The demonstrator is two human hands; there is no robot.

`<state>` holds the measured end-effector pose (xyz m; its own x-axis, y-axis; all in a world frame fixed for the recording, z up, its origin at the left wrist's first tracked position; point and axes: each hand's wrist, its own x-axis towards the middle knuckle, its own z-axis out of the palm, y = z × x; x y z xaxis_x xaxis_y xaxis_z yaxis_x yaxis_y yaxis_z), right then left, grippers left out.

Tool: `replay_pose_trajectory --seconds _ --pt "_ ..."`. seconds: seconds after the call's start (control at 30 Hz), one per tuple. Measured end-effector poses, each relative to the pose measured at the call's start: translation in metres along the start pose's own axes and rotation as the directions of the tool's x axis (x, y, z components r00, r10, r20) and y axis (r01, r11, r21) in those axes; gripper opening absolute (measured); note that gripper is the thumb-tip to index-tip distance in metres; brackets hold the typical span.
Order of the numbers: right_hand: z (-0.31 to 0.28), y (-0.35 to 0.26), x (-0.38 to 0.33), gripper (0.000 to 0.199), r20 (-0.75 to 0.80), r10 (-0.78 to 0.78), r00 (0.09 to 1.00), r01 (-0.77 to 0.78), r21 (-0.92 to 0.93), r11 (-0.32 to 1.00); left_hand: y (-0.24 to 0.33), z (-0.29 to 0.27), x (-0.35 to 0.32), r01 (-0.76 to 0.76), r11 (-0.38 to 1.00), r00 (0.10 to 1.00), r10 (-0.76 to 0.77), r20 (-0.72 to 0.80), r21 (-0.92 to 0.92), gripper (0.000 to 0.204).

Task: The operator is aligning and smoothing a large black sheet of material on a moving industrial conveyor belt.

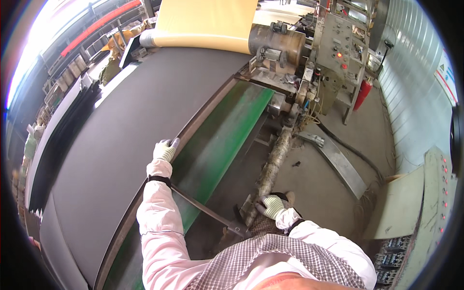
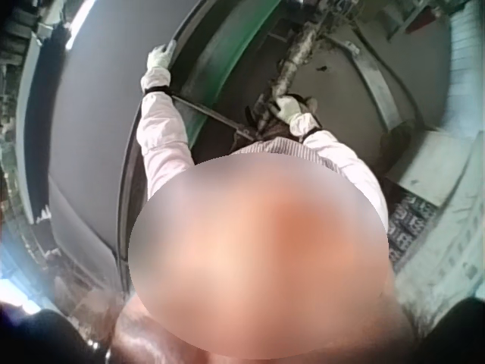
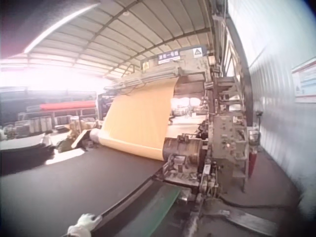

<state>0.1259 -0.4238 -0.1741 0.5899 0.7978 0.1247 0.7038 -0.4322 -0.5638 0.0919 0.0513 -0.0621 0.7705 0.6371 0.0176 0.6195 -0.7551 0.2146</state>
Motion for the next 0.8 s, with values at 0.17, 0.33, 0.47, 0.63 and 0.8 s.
replay_pose_trajectory --seconds 0.17,0.33,0.47,0.63,0.8 --pt "-0.015 -0.002 -0.001 0.025 0.099 -0.006 0.995 0.004 0.017 1.0 -0.054 0.025 -0.015 0.014 0.985 1.0 -0.015 -0.002 -0.175 0.051" --pt "0.005 0.006 -0.004 0.022 -0.033 0.027 0.999 -0.027 0.013 1.0 -0.182 0.001 -0.133 0.264 0.944 0.964 -0.255 -0.073 0.198 0.067" --pt "0.019 0.019 -0.005 0.022 -0.081 -0.033 0.996 0.034 0.014 0.999 -0.227 -0.045 -0.265 0.862 0.504 0.504 -0.849 -0.157 0.043 0.072" --pt "0.027 0.027 -0.005 0.025 -0.091 -0.012 0.996 0.01 -0.015 1.0 -0.202 -0.055 -0.274 0.775 0.623 0.631 -0.762 -0.146 0.102 0.068" --pt "0.031 0.031 -0.008 0.025 -0.113 -0.014 0.993 0.01 -0.039 0.999 -0.184 -0.039 -0.232 0.628 0.774 0.776 -0.617 -0.131 0.076 0.064"
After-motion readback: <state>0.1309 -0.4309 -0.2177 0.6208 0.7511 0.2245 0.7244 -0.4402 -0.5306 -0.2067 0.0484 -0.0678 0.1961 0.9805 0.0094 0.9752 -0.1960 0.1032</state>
